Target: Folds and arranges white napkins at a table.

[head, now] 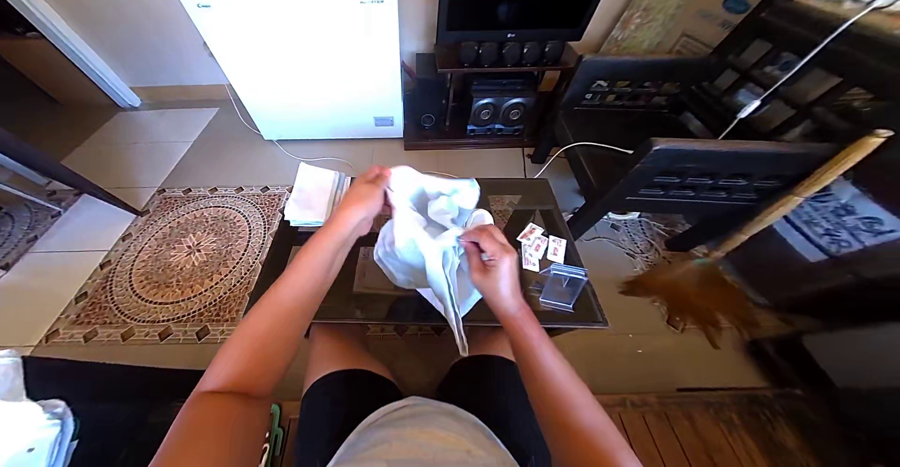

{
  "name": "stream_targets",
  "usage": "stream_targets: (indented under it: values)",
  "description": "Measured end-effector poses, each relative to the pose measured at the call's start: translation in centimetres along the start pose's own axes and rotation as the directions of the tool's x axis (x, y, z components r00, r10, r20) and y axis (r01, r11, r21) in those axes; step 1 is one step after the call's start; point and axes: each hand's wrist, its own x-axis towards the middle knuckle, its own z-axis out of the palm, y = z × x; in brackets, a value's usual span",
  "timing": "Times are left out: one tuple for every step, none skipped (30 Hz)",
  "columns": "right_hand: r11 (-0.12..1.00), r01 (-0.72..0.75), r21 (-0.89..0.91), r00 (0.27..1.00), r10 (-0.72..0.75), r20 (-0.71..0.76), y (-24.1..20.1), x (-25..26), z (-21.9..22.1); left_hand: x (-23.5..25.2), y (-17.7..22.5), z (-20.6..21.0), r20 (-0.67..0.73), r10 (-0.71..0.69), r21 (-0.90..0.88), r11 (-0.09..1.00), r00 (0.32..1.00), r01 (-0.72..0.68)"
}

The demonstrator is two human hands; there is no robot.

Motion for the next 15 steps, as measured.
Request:
stream_targets:
  values:
    - [0.995, -0.049, -0.082, 0.999, 0.05, 0.01, 1.3, -0.7, -1.6, 0.6, 0.1, -1.0, -0.098, -0.022, -0.091, 0.996, 0.995, 0.013]
    - [0.978, -0.127, -0.166, 0.991, 0.13, 0.01, 2.9, -1.5, -3.3, 1.0, 0.3, -2.1, -0.172, -0.059, -0.211, 0.977, 0.983, 0.022]
    - [0.944, -0.225, -0.24, 0.972, 0.234, 0.008, 4.3, -2.3, -5.1, 1.3, 0.3, -3.1, -0.222, -0.089, -0.314, 0.949, 0.971, 0.015]
    - [0.889, -0.336, -0.312, 0.934, 0.357, 0.013, 5.1, -2.8, -6.8, 1.5, 0.3, -3.8, -0.252, -0.105, -0.367, 0.93, 0.962, 0.006]
    - [0.817, -0.441, -0.372, 0.877, 0.48, 0.014, 5.4, -3.2, -8.3, 1.6, 0.3, -4.1, -0.279, -0.091, -0.354, 0.935, 0.956, -0.015]
    - [0.767, -0.51, -0.389, 0.836, 0.548, -0.016, 5.1, -3.6, -9.2, 1.4, 0.1, -4.1, -0.287, -0.044, -0.261, 0.965, 0.957, -0.034]
    - [0.769, -0.53, -0.357, 0.837, 0.541, -0.076, 4.1, -3.8, -9.5, 1.3, -0.1, -3.7, -0.268, 0.029, -0.108, 0.992, 0.963, -0.06]
    - [0.827, -0.488, -0.281, 0.873, 0.466, -0.143, 2.6, -3.9, -9.1, 1.0, -0.2, -3.0, -0.208, 0.103, 0.059, 0.994, 0.973, -0.093]
    - [0.908, -0.391, -0.147, 0.914, 0.365, -0.179, 0.8, -3.6, -8.2, 0.6, -0.2, -2.0, -0.114, 0.17, 0.206, 0.968, 0.979, -0.144]
    - [0.952, -0.302, 0.035, 0.939, 0.304, -0.16, -1.5, -3.1, -6.9, 0.0, -0.1, -0.5, -0.005, 0.229, 0.33, 0.919, 0.973, -0.215]
    - [0.934, -0.284, 0.216, 0.947, 0.308, -0.087, -4.0, -2.5, -5.4, -1.1, 0.1, 1.2, 0.103, 0.28, 0.425, 0.855, 0.954, -0.297]
    - [0.87, -0.348, 0.351, 0.931, 0.364, 0.019, -6.1, -1.9, -3.9, -2.6, 0.3, 3.0, 0.201, 0.331, 0.48, 0.787, 0.922, -0.388]
    - [0.768, -0.449, 0.457, 0.887, 0.445, 0.122, -7.4, -1.2, -2.4, -4.3, 0.6, 4.8, 0.276, 0.401, 0.494, 0.721, 0.874, -0.487]
    - [0.649, -0.531, 0.545, 0.826, 0.539, 0.163, -7.9, -0.4, -0.7, -5.9, 0.7, 6.4, 0.324, 0.487, 0.47, 0.661, 0.811, -0.585]
    - [0.536, -0.581, 0.612, 0.755, 0.637, 0.158, -8.1, 0.4, 1.0, -7.4, 0.8, 7.5, 0.358, 0.563, 0.415, 0.618, 0.745, -0.667]
